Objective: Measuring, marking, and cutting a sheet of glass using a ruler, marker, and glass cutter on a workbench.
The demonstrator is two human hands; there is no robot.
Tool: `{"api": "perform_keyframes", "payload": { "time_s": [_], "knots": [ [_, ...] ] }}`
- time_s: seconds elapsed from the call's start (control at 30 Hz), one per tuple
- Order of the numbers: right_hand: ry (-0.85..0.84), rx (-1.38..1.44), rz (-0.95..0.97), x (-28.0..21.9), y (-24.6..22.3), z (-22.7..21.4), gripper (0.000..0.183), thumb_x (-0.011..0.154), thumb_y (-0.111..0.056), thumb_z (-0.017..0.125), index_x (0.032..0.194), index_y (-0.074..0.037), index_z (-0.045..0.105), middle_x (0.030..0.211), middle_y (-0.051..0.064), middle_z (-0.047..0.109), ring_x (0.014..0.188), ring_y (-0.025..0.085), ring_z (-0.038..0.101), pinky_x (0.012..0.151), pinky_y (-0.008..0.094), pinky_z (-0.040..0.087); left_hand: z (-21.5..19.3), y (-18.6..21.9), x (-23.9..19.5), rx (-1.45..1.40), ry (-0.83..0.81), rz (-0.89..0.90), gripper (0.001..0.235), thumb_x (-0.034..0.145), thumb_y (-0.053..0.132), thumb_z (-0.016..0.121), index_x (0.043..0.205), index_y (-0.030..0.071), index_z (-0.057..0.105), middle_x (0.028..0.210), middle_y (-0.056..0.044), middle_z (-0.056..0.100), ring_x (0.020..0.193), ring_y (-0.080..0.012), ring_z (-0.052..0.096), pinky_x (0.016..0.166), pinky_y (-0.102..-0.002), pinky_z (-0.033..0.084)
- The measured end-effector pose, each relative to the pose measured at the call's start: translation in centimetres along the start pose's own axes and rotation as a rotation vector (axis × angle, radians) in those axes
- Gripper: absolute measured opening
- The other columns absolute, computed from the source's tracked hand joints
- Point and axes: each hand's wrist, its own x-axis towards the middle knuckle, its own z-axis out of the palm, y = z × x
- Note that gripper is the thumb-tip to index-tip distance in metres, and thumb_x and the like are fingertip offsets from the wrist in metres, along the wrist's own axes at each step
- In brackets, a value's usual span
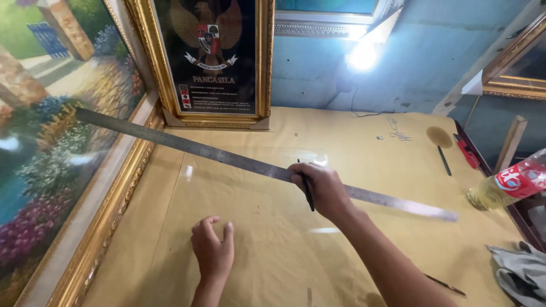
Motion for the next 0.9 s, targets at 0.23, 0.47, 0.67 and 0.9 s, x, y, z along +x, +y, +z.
{"api": "perform_keyframes", "payload": {
  "time_s": [0.23, 0.47, 0.67, 0.9],
  "knots": [
    [0.009, -0.021, 0.184, -8.8, 0.8, -1.7, 0.013, 0.080, -0.016, 0.058, 0.090, -0.011, 0.065, 0.073, 0.001, 0.066, 0.060, 0.014, 0.056, 0.058, 0.026, 0.042, -3.5, -6.0, -6.3, 0.311, -0.007, 0.211, 0.041, 0.067, 0.036, 0.060, 0.100, 0.010, 0.057, 0.107, -0.009, 0.056, 0.101, -0.0275, 0.051, 0.089, -0.042, 0.039],
    [0.005, -0.220, 0.390, -17.5, 4.9, -4.1, 0.025, 0.065, -0.035, 0.071, 0.084, -0.019, 0.068, 0.066, -0.004, 0.064, 0.057, 0.010, 0.056, 0.058, 0.023, 0.043, -8.5, -7.1, -8.9, 0.651, 0.142, 0.148, 0.055, 0.063, 0.045, 0.059, 0.111, 0.018, 0.055, 0.119, -0.007, 0.053, 0.104, -0.0290, 0.052, 0.079, -0.046, 0.045],
    [-0.090, -0.251, 0.311, -22.3, 6.0, -3.9, 0.032, 0.059, -0.037, 0.076, 0.084, -0.018, 0.068, 0.075, -0.004, 0.070, 0.067, 0.011, 0.064, 0.063, 0.024, 0.047, -9.5, -6.7, -9.5, 0.620, 0.086, -0.063, 0.071, 0.066, 0.049, 0.061, 0.119, 0.005, 0.048, 0.125, -0.014, 0.047, 0.110, -0.0350, 0.044, 0.087, -0.050, 0.036],
    [-0.035, -0.107, 0.279, -24.6, 5.1, -2.5, 0.028, 0.060, -0.020, 0.076, 0.087, -0.016, 0.070, 0.071, 0.005, 0.069, 0.074, 0.026, 0.066, 0.068, 0.034, 0.051, -7.9, -9.9, -9.5, 0.639, 0.331, 0.022, 0.062, 0.062, 0.033, 0.064, 0.115, 0.003, 0.053, 0.116, -0.010, 0.051, 0.098, -0.0333, 0.050, 0.079, -0.048, 0.036]
  ]
}}
